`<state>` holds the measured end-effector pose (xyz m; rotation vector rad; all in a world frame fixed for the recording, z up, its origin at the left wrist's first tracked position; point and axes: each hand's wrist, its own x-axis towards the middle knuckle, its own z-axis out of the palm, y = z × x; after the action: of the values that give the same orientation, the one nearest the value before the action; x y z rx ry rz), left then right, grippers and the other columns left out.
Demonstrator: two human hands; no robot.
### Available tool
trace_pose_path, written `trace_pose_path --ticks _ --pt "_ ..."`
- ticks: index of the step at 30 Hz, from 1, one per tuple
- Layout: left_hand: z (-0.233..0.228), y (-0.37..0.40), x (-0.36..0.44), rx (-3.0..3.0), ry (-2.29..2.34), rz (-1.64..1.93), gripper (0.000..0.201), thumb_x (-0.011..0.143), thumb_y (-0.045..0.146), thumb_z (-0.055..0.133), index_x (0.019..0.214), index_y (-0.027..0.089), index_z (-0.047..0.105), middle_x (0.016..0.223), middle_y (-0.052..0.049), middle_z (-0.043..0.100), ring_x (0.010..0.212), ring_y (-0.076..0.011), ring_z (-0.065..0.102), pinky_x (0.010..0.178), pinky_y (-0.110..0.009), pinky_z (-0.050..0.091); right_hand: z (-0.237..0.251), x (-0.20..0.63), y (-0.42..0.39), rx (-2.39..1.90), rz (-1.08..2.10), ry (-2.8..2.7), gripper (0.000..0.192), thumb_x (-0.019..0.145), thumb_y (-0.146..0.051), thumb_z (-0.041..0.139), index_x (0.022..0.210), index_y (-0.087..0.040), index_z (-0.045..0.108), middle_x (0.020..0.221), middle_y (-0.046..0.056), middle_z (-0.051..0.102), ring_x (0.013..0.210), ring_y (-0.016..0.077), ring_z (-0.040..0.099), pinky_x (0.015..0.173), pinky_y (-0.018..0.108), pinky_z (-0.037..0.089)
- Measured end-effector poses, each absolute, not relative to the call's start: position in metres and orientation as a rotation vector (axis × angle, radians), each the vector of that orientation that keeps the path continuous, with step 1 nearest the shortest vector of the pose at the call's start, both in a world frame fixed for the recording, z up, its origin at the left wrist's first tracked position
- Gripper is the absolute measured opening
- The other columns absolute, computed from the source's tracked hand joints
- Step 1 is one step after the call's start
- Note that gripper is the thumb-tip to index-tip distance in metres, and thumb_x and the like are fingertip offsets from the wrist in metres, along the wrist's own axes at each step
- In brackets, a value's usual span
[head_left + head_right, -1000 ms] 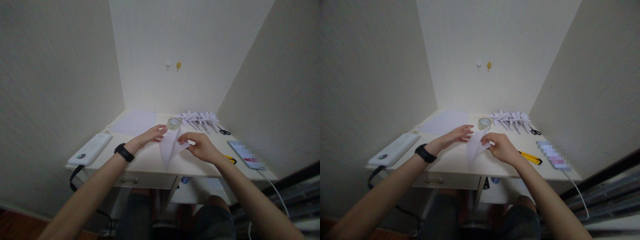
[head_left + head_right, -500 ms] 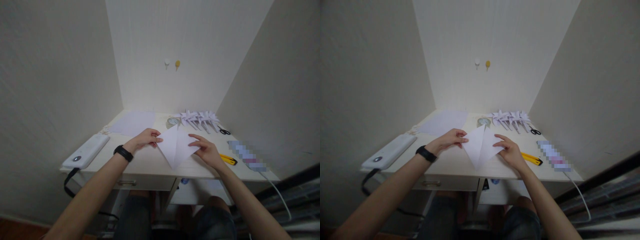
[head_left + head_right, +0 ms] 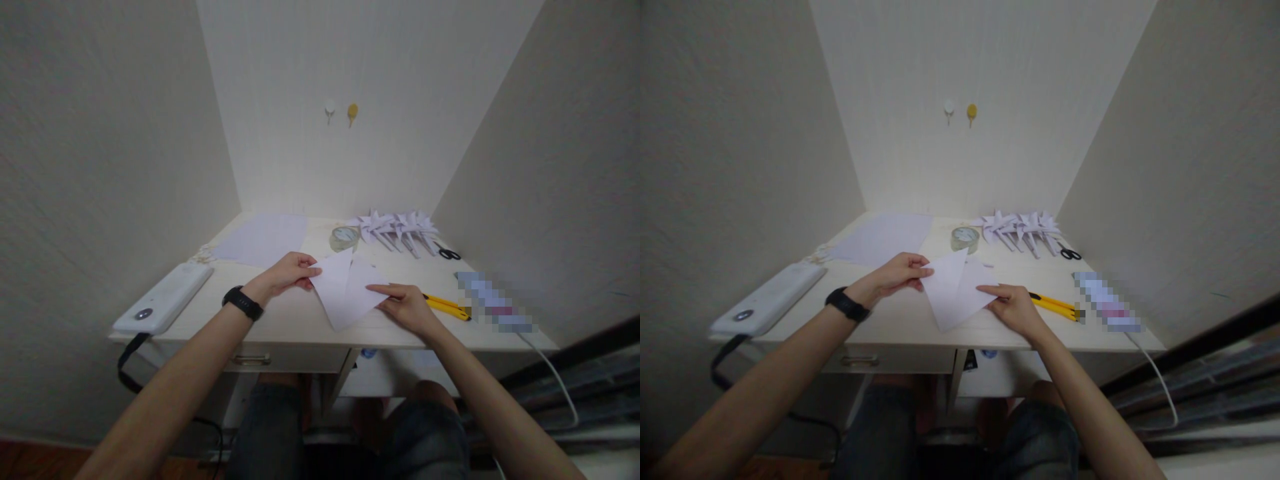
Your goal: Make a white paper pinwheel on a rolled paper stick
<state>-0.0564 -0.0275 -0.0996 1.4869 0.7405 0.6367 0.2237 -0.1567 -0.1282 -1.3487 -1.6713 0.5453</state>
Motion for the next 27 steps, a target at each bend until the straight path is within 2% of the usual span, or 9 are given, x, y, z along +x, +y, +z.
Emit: trace_pose_path --ticks 4,7,9,11,14,18,20,23,27 --pt "-0.101 -0.027 -0.056 1.454 0.768 0.740 0.031 0.071 0.025 0.082 0.090 0.008 0.065 0.073 -0.005 0.067 0.059 -0.0101 0.062 0.058 -0.023 0.054 -0.126 0.225 -0.158 -1.407 0.560 -1.639 0.029 0.071 -0.024 0.072 0.099 -0.025 0.080 0.104 0.006 0.077 0.093 0.0255 0.073 0.087 0.040 0.057" --pt "-0.099 -0.029 -0.058 1.426 0.737 0.783 0.051 0.074 0.020 0.078 0.121 0.012 0.060 0.071 -0.001 0.067 0.057 -0.0111 0.064 0.058 -0.025 0.055 -0.125 0.227 -0.158 -1.461 0.555 -1.602 0.028 0.070 -0.031 0.077 0.097 -0.023 0.080 0.096 0.007 0.079 0.086 0.0259 0.073 0.080 0.038 0.058" --pt "-0.096 -0.031 -0.059 1.417 0.708 0.760 0.059 0.077 0.018 0.073 0.133 0.017 0.053 0.069 -0.001 0.068 0.058 -0.0133 0.066 0.057 -0.026 0.056 -0.125 0.229 -0.156 -1.477 0.580 -1.545 0.027 0.071 -0.037 0.077 0.094 -0.022 0.081 0.088 0.007 0.079 0.082 0.0257 0.073 0.076 0.038 0.058" --pt "-0.092 -0.033 -0.061 1.391 0.696 0.717 0.046 0.080 0.019 0.067 0.125 0.014 0.060 0.072 -0.006 0.071 0.065 -0.0178 0.070 0.059 -0.028 0.057 -0.126 0.229 -0.154 -1.445 0.651 -1.445 0.030 0.070 -0.042 0.079 0.090 -0.020 0.081 0.085 0.008 0.079 0.080 0.0254 0.073 0.076 0.038 0.058" --pt "-0.089 -0.034 -0.062 1.378 0.672 0.644 0.026 0.077 0.021 0.067 0.099 0.007 0.070 0.081 -0.014 0.074 0.079 -0.0226 0.073 0.066 -0.031 0.058 -0.127 0.229 -0.152 -1.309 0.839 -1.245 0.034 0.065 -0.045 0.083 0.084 -0.017 0.080 0.083 0.010 0.079 0.076 0.0230 0.072 0.076 0.037 0.059" --pt "-0.094 -0.033 -0.059 1.500 0.720 0.671 0.030 0.065 0.016 0.081 0.094 0.010 0.073 0.083 -0.011 0.075 0.077 -0.0174 0.071 0.070 -0.028 0.056 -0.126 0.229 -0.150 -1.195 1.016 -1.027 0.035 0.057 -0.042 0.090 0.075 -0.015 0.079 0.077 0.010 0.077 0.067 0.0183 0.071 0.070 0.031 0.062" --pt "-0.098 -0.032 -0.056 1.537 0.782 0.740 0.026 0.066 0.018 0.083 0.089 0.011 0.072 0.081 -0.010 0.075 0.074 -0.0161 0.070 0.064 -0.025 0.054 -0.125 0.229 -0.150 -1.176 1.052 -0.942 0.037 0.052 -0.041 0.093 0.072 -0.014 0.078 0.074 0.009 0.076 0.066 0.0174 0.071 0.069 0.028 0.063" --pt "-0.102 -0.031 -0.052 1.511 0.827 0.826 0.022 0.069 0.023 0.081 0.084 0.010 0.071 0.081 -0.010 0.074 0.076 -0.0189 0.071 0.059 -0.025 0.054 -0.124 0.229 -0.148 -1.128 1.066 -0.826 0.041 0.045 -0.040 0.096 0.070 -0.015 0.076 0.070 0.007 0.075 0.066 0.0172 0.072 0.067 0.026 0.064" --pt "-0.099 -0.034 -0.051 1.441 0.809 0.848 0.024 0.070 0.024 0.082 0.083 0.010 0.068 0.082 -0.010 0.074 0.078 -0.0202 0.072 0.064 -0.029 0.057 -0.123 0.224 -0.145 -1.086 1.070 -0.733 0.037 0.046 -0.035 0.096 0.067 -0.016 0.073 0.067 0.004 0.072 0.066 0.0167 0.072 0.067 0.026 0.065"
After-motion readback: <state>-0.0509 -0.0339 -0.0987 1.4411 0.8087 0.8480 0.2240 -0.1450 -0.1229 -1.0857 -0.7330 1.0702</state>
